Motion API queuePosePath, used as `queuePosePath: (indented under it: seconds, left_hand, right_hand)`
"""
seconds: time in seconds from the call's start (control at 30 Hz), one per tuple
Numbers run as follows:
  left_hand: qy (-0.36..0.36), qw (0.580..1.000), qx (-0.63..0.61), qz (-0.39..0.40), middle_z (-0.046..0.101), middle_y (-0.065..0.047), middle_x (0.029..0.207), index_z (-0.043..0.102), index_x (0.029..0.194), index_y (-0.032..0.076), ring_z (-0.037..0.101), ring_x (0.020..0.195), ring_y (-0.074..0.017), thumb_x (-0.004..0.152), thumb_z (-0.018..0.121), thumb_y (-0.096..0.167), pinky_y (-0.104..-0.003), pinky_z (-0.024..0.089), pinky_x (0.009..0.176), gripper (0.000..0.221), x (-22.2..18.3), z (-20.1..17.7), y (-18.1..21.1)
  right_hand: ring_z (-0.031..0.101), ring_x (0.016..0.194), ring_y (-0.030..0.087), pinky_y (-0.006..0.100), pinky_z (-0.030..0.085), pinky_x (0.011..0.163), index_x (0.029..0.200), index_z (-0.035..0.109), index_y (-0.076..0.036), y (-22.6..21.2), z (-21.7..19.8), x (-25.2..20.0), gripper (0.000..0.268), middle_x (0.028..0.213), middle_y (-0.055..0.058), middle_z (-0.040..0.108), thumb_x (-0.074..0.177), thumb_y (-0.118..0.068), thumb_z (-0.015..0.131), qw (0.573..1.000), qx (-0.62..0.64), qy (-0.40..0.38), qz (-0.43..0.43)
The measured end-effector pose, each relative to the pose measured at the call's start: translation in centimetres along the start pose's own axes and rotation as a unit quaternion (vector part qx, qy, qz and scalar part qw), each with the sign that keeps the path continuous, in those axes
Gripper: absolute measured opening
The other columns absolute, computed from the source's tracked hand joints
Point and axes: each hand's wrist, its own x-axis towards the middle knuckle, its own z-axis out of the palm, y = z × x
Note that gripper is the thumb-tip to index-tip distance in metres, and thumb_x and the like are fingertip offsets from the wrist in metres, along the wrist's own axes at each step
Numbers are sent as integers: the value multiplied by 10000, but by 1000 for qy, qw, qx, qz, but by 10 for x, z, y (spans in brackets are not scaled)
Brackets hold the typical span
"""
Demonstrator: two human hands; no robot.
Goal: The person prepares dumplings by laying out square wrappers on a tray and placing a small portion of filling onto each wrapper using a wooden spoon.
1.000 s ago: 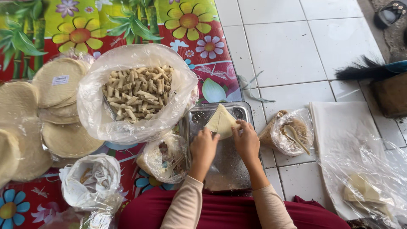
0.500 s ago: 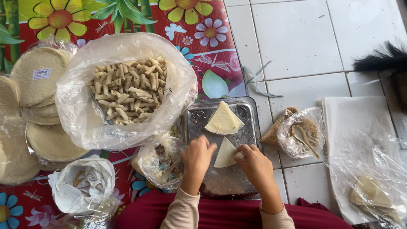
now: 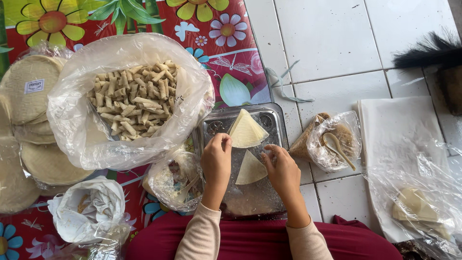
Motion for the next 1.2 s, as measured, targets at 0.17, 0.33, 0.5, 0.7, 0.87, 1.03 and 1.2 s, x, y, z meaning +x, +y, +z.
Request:
queuePosePath:
  seconds: [0.17,0.33,0.5,0.7,0.87,1.03,1.2]
  left_hand:
    - [-171,962,-194,-87,751,-67,951,656,1003,62,750,833,-196,991,637,163,-289,625,754,103,-1,2,1]
    - [-332,826,-442,-107,723,-84,1005,633,1051,15,731,912,-144,996,633,130,-291,643,853,127,-8,-1,5]
    - [-460,885,2,-68,771,-79,815,725,899,30,751,732,-168,896,709,177,-334,592,718,147,-8,-31,4]
    - [-426,890,148,-59,771,-95,772,778,801,128,752,779,-277,798,794,265,-387,565,758,139,-16,-23,-11]
    - [-236,955,179,-25,762,-129,840,765,918,121,738,807,-325,902,741,237,-433,583,711,120,-17,-12,-18]
    - [-78,991,107,4,719,-96,1036,661,1106,60,735,836,-228,928,714,253,-355,610,670,269,-2,2,-1]
    - [-14,989,133,59,689,-101,1012,638,1117,44,697,884,-242,853,783,288,-378,567,737,388,9,11,-3]
  right_hand:
    - [702,947,144,332,578,786,1422,540,-120,9,10,9,465,1122,44,735,1007,-322,590,976,215,-12,-23]
    - [708,896,188,372,592,667,1405,554,-106,22,5,15,467,1084,122,725,974,-286,544,803,548,-192,138]
    - [759,925,200,348,648,759,1272,641,-65,22,-11,12,417,1044,150,752,871,-148,720,972,187,-145,-4]
    - [767,830,260,367,590,734,1168,656,-81,-6,-9,-4,322,1003,150,793,862,-115,751,971,76,-226,-22]
    - [744,934,271,386,585,767,1172,653,-123,-7,-9,-9,456,1089,89,732,752,-165,825,970,58,-216,-93]
    - [706,977,288,413,573,798,1200,626,-151,-6,-10,-16,506,1243,76,604,748,-233,839,984,-58,-158,-50]
    - [684,1020,246,415,573,757,1179,627,-200,-8,-11,-19,431,1188,20,627,805,-315,808,975,-170,-145,-19]
